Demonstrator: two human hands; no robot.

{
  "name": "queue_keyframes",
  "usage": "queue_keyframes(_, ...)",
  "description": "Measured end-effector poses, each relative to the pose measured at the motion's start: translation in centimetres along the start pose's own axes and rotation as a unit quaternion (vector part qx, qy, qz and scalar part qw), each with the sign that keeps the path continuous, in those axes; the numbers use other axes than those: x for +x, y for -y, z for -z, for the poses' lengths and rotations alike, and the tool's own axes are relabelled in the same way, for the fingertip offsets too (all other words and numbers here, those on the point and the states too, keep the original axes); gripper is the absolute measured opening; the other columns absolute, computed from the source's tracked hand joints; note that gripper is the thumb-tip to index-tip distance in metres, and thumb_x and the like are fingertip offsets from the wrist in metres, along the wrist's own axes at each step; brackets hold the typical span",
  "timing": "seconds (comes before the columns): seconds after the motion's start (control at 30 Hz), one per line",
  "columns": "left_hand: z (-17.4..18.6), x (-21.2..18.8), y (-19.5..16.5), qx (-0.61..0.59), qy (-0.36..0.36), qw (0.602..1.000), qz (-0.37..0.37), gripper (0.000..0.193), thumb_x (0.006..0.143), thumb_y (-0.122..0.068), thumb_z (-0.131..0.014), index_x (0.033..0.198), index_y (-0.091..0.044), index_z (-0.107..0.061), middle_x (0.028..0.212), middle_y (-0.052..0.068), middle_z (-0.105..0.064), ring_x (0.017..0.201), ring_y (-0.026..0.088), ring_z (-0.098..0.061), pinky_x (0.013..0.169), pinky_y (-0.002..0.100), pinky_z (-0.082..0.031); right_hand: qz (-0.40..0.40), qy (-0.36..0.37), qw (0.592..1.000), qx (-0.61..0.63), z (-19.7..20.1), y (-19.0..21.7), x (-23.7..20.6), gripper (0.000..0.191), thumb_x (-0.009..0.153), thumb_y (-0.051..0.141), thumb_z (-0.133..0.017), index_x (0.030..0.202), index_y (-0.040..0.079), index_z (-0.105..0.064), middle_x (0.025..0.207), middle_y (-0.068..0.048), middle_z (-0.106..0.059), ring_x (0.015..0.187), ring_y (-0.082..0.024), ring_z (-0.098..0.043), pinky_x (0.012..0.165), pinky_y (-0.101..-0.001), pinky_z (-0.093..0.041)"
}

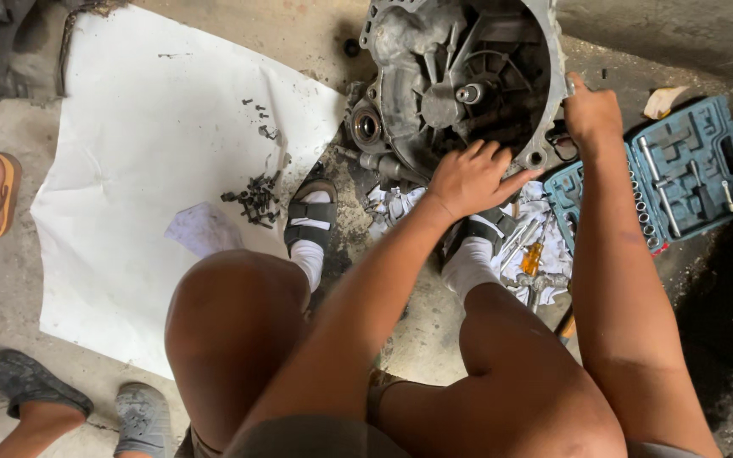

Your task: The person removes a bearing from an engine casing using a ratchet and socket, then flips the casing to inspect the interior. They use a screwdriver to probe internal components and continue manipulating the casing.

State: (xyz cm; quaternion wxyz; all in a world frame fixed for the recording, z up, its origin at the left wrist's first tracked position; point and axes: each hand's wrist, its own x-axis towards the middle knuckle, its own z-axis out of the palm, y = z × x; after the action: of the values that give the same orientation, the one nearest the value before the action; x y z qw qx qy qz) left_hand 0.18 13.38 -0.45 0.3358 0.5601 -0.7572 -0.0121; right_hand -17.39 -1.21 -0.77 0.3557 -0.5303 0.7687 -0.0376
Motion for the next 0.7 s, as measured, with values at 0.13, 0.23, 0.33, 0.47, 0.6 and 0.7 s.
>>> queue_keyframes(0.13, 5.0, 2.2, 6.4, -0.008, 0.494, 0.841, -0.219, 0.076, 0.106, -0.070, -0.041, 0.076, -0.008, -0.071, 0.067, 0.012, -0.068, 0.061, 0.030, -0.068, 0.055, 0.042, -0.050, -0.002, 0.004, 1.000, 0.022, -0.9, -1.8, 1.6, 0.060, 0.092, 0.055, -0.049, 0.118, 0.004, -0.070, 0.101, -0.036, -0.067, 0.094, -0.045, -0.072, 0.085, -0.0486, -0.056)
queue_keyframes(0.23, 9.5, -0.6, 14.7, 0.051, 0.536, 0.791, -0.291, 0.050, 0.096, -0.045, -0.054, 0.064, -0.009, -0.067, 0.059, 0.008, -0.065, 0.055, 0.027, -0.066, 0.053, 0.043, -0.052, 0.040, -0.057, 0.998, 0.002, -1.5, -3.2, 3.1, 0.063, 0.095, 0.056, -0.057, 0.105, -0.005, -0.069, 0.094, -0.040, -0.063, 0.093, -0.048, -0.066, 0.086, -0.0492, -0.051)
queue_keyframes(0.33, 11.7, -6.9, 22.2, 0.098, 0.612, 0.759, -0.199, 0.029, 0.085, -0.035, -0.062, 0.076, -0.009, -0.066, 0.073, 0.009, -0.066, 0.067, 0.026, -0.068, 0.058, 0.042, -0.054, 0.027, -0.086, 0.996, 0.018, -2.1, -4.2, 3.6, 0.072, 0.096, 0.056, -0.062, 0.093, -0.016, -0.066, 0.087, -0.038, -0.064, 0.089, -0.042, -0.069, 0.085, -0.0470, -0.051)
queue_keyframes(0.47, 9.6, -15.7, 27.0, 0.128, 0.469, 0.863, -0.139, 0.031, 0.080, -0.018, -0.063, 0.110, -0.009, -0.064, 0.117, 0.012, -0.061, 0.104, 0.031, -0.059, 0.084, 0.044, -0.051, 0.011, -0.082, 0.995, 0.050, -2.3, -4.4, 3.4, 0.072, 0.094, 0.055, -0.064, 0.092, -0.016, -0.063, 0.085, -0.036, -0.066, 0.086, -0.034, -0.073, 0.081, -0.0450, -0.052)
queue_keyframes(0.6, 5.4, -19.7, 28.4, 0.094, 0.479, 0.868, -0.094, 0.053, 0.079, -0.006, -0.064, 0.132, -0.010, -0.061, 0.145, 0.010, -0.054, 0.127, 0.033, -0.049, 0.102, 0.046, -0.046, -0.009, -0.093, 0.995, 0.042, -2.1, -4.1, 3.0, 0.071, 0.093, 0.054, -0.065, 0.091, -0.016, -0.064, 0.085, -0.033, -0.068, 0.085, -0.032, -0.072, 0.081, -0.0442, -0.052)
queue_keyframes(0.7, 3.9, -19.5, 29.8, 0.118, 0.544, 0.825, -0.097, 0.046, 0.087, -0.007, -0.065, 0.132, -0.010, -0.062, 0.139, 0.008, -0.056, 0.130, 0.031, -0.049, 0.108, 0.042, -0.046, 0.012, -0.092, 0.995, 0.049, -2.2, -4.2, 2.8, 0.069, 0.094, 0.054, -0.066, 0.093, -0.015, -0.066, 0.088, -0.032, -0.069, 0.085, -0.033, -0.071, 0.081, -0.0435, -0.052)
